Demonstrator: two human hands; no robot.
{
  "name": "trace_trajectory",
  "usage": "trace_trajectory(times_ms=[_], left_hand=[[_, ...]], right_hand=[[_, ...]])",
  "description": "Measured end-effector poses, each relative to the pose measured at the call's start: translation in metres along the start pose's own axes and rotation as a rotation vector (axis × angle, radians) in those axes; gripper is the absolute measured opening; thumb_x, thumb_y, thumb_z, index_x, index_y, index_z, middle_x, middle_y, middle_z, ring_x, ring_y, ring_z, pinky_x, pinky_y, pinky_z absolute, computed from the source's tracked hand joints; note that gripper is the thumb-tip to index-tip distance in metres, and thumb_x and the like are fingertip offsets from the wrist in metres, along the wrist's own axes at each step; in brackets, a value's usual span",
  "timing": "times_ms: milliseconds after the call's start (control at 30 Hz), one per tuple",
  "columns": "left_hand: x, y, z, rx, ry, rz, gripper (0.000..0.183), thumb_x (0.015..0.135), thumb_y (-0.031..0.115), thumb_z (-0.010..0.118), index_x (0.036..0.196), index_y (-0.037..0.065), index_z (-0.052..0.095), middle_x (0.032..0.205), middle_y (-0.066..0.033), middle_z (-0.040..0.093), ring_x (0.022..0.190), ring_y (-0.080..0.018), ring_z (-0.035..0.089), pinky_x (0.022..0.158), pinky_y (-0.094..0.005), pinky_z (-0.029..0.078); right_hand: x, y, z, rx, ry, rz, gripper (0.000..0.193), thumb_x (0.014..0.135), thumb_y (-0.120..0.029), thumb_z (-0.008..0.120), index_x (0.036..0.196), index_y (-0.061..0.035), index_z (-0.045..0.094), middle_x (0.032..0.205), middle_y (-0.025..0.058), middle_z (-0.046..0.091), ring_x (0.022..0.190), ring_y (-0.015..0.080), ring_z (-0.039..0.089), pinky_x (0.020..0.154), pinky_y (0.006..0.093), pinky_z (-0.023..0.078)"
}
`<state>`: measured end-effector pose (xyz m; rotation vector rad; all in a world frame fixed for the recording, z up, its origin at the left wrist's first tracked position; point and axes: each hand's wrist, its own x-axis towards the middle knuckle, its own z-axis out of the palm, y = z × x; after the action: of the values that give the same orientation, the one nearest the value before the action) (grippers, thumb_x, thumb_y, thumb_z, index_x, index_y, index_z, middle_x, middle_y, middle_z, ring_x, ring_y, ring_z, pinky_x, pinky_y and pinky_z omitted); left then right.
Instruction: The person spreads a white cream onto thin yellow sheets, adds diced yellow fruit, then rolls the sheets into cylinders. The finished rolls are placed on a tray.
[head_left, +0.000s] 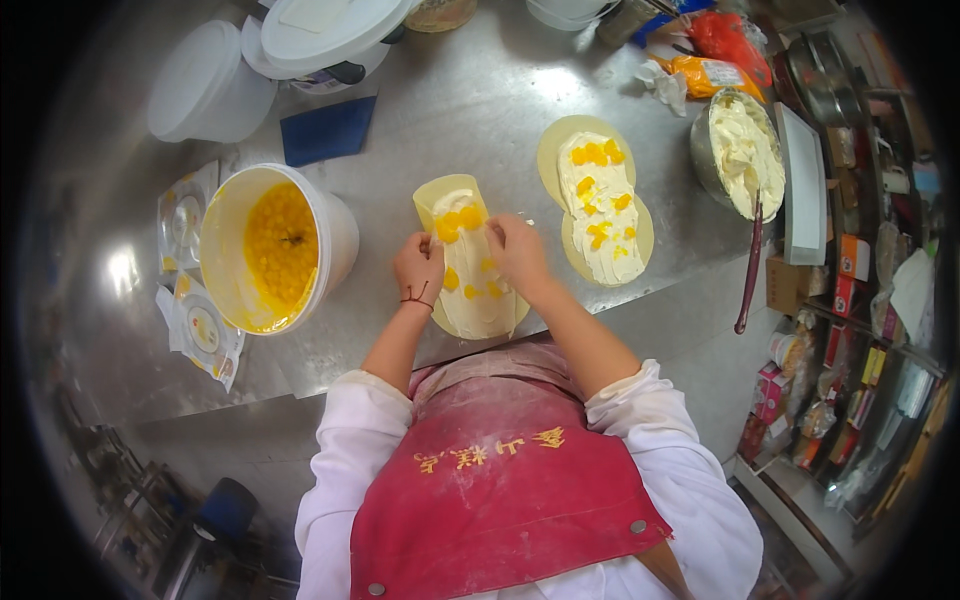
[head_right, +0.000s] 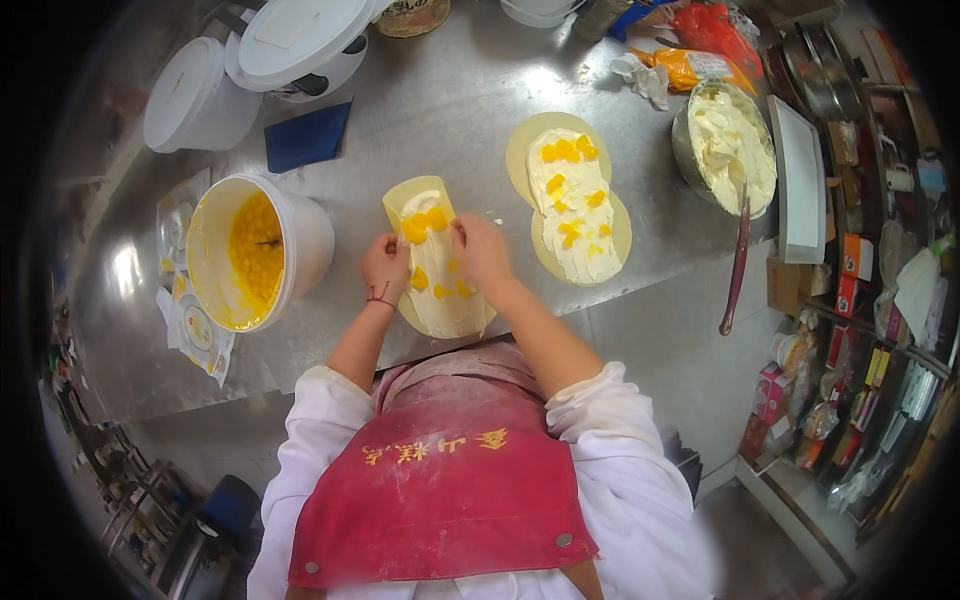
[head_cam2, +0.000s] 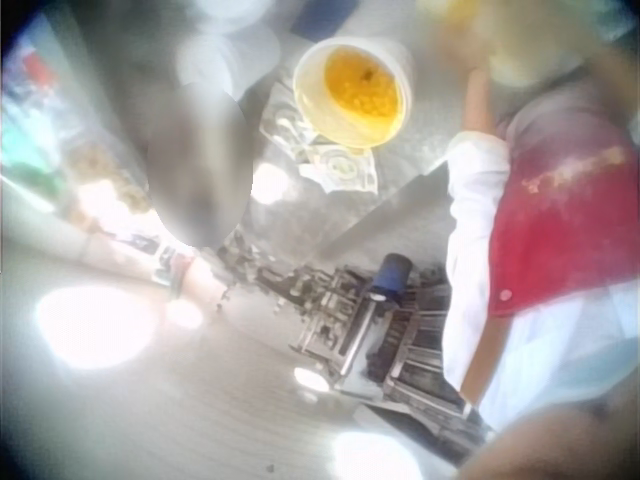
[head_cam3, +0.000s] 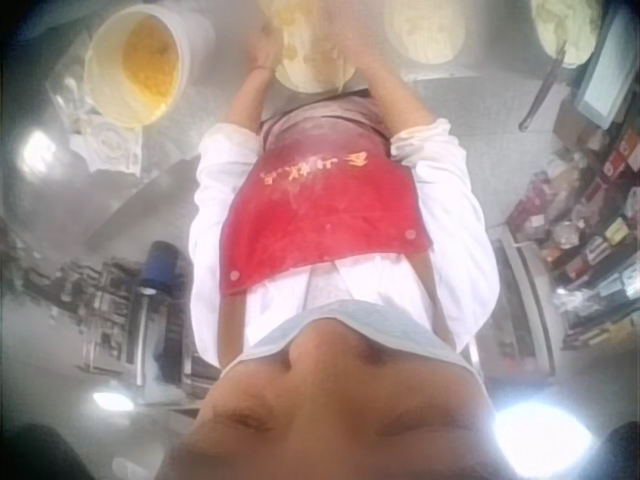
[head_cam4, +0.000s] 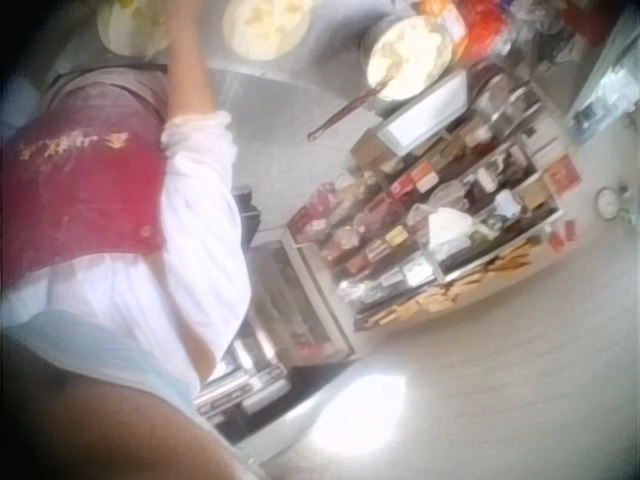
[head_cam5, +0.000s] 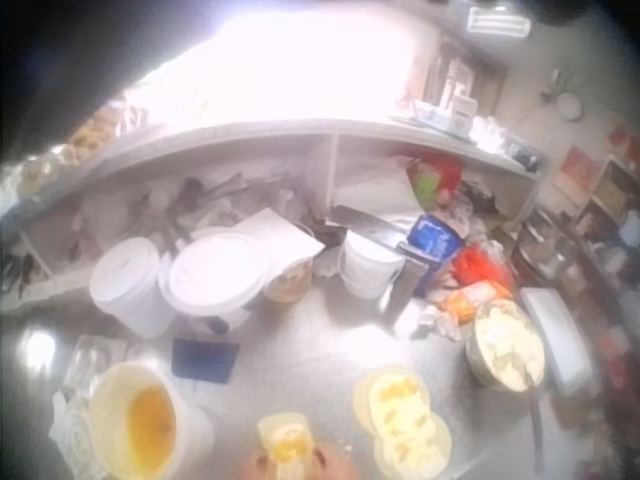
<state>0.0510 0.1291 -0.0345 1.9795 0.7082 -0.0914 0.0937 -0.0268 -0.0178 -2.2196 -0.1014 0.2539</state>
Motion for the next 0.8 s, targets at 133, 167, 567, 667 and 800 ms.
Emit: trace_trajectory(times_ms=[133, 167, 567, 667, 800], left_hand=[[-0.001, -0.004, -0.002, -0.102, -0.071, -0.007, 0.02, 0.079, 0.013, 0.057, 0.094, -0.001, 0.059, 0.078, -0.0075, 0.062, 0.066, -0.0149, 0.059, 0.062, -0.0265, 0.047], [0.0, -0.006, -0.005, -0.144, -0.118, -0.077, 0.021, 0.079, 0.011, 0.057, 0.096, 0.0, 0.058, 0.083, -0.0086, 0.062, 0.069, -0.0165, 0.06, 0.064, -0.0272, 0.047], [0.002, -0.013, -0.012, 0.589, -0.167, 0.528, 0.057, 0.08, 0.019, 0.053, 0.132, 0.009, 0.035, 0.139, -0.0081, 0.03, 0.129, -0.0265, 0.025, 0.098, -0.0409, 0.026], [0.002, -0.016, -0.013, 0.577, -0.174, 0.532, 0.054, 0.08, 0.016, 0.05, 0.131, 0.007, 0.036, 0.138, -0.0097, 0.032, 0.128, -0.0277, 0.026, 0.099, -0.0409, 0.026], [-0.002, -0.027, -0.022, 0.373, -0.159, 0.532, 0.053, 0.078, 0.01, 0.047, 0.129, 0.003, 0.036, 0.133, -0.0157, 0.036, 0.124, -0.0324, 0.03, 0.101, -0.0429, 0.025]], right_hand=[[-0.003, -0.006, 0.003, 0.002, -0.052, -0.115, 0.014, 0.079, -0.011, 0.056, 0.089, -0.002, 0.06, 0.08, 0.0151, 0.062, 0.07, 0.0279, 0.06, 0.063, 0.0341, 0.047], [-0.003, -0.005, 0.002, 0.014, -0.066, -0.141, 0.014, 0.079, -0.011, 0.056, 0.089, -0.0024, 0.06, 0.08, 0.0151, 0.062, 0.07, 0.0282, 0.06, 0.064, 0.0344, 0.047], [0.003, 0.006, 0.003, -0.154, -0.171, -0.252, 0.037, 0.077, -0.011, 0.056, 0.114, -0.0136, 0.053, 0.087, 0.0109, 0.057, 0.078, 0.0295, 0.056, 0.064, 0.0386, 0.046], [-0.011, 0.011, 0.001, -0.167, -0.143, -0.327, 0.039, 0.075, -0.012, 0.057, 0.114, -0.01, 0.052, 0.093, 0.0109, 0.057, 0.084, 0.0294, 0.055, 0.068, 0.0385, 0.045], [-0.031, 0.028, -0.021, -0.23, 0.012, -0.345, 0.045, 0.077, -0.014, 0.057, 0.121, -0.0094, 0.048, 0.104, 0.0116, 0.053, 0.095, 0.031, 0.049, 0.081, 0.04, 0.039]])
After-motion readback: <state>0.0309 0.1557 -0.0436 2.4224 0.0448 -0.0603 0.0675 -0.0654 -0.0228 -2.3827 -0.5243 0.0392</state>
